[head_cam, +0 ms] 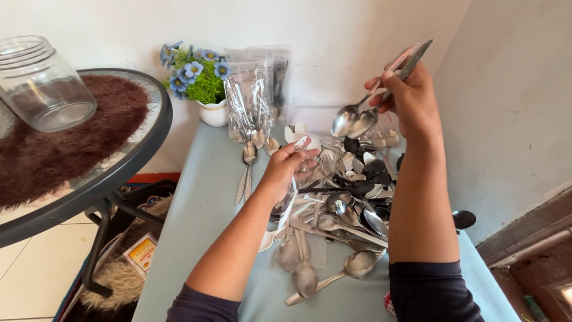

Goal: Wiping metal spoons with a cloth and then packing them into clear plastic bags.

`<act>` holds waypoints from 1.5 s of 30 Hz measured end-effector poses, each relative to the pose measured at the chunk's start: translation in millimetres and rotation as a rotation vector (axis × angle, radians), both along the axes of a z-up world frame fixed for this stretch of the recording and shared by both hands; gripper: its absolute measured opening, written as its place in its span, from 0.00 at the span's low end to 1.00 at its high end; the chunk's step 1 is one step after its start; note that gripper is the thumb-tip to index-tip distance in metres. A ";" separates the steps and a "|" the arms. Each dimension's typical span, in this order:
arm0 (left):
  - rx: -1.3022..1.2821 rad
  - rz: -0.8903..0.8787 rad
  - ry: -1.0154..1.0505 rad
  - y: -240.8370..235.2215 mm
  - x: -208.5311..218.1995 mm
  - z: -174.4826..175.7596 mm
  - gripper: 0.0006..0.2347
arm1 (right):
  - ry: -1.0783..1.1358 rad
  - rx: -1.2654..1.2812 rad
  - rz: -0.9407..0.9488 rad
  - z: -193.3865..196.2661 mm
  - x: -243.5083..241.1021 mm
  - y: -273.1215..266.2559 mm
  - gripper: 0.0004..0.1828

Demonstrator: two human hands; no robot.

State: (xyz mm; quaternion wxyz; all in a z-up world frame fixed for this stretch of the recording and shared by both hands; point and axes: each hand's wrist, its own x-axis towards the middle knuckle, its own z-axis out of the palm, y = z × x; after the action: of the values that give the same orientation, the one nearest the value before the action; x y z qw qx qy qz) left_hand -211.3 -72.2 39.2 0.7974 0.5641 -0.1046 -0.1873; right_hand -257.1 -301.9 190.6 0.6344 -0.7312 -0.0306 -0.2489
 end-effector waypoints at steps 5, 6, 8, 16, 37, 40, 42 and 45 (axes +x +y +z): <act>0.011 0.103 -0.022 -5.9 3.0 -3.5 0.18 | 0.010 0.006 -0.033 0.8 -0.1 3.0 0.03; -0.030 0.130 -0.032 -6.3 3.1 -3.7 0.20 | -0.003 -0.004 -0.039 0.3 -0.5 3.6 0.04; -0.042 0.135 -0.045 -5.6 5.9 -7.0 0.20 | 0.001 -0.029 -0.036 5.0 -6.0 9.6 0.05; -0.044 0.101 -0.180 -8.0 4.5 -8.3 0.19 | -0.006 -0.121 0.036 1.0 0.0 24.7 0.05; -0.197 0.214 -0.292 -14.0 22.4 -26.3 0.16 | -0.050 -0.179 0.244 -30.2 30.3 68.1 0.15; -0.109 0.197 -0.363 -12.7 18.8 -24.5 0.15 | -0.084 -0.248 0.030 -20.7 24.1 68.2 0.08; -0.084 0.195 -0.383 -12.6 12.5 -19.7 0.16 | -0.049 -0.248 0.023 -26.2 29.5 59.3 0.08; 0.039 0.141 -0.303 -8.0 -8.2 15.6 0.21 | 0.124 -0.270 0.060 -8.1 7.3 72.4 0.03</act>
State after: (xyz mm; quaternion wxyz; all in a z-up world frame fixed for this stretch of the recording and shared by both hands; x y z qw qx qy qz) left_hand -219.4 -80.3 54.8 0.7726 0.6071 -0.1801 -0.0454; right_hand -249.8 -229.5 182.5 0.5381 -0.8225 -0.0462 -0.1780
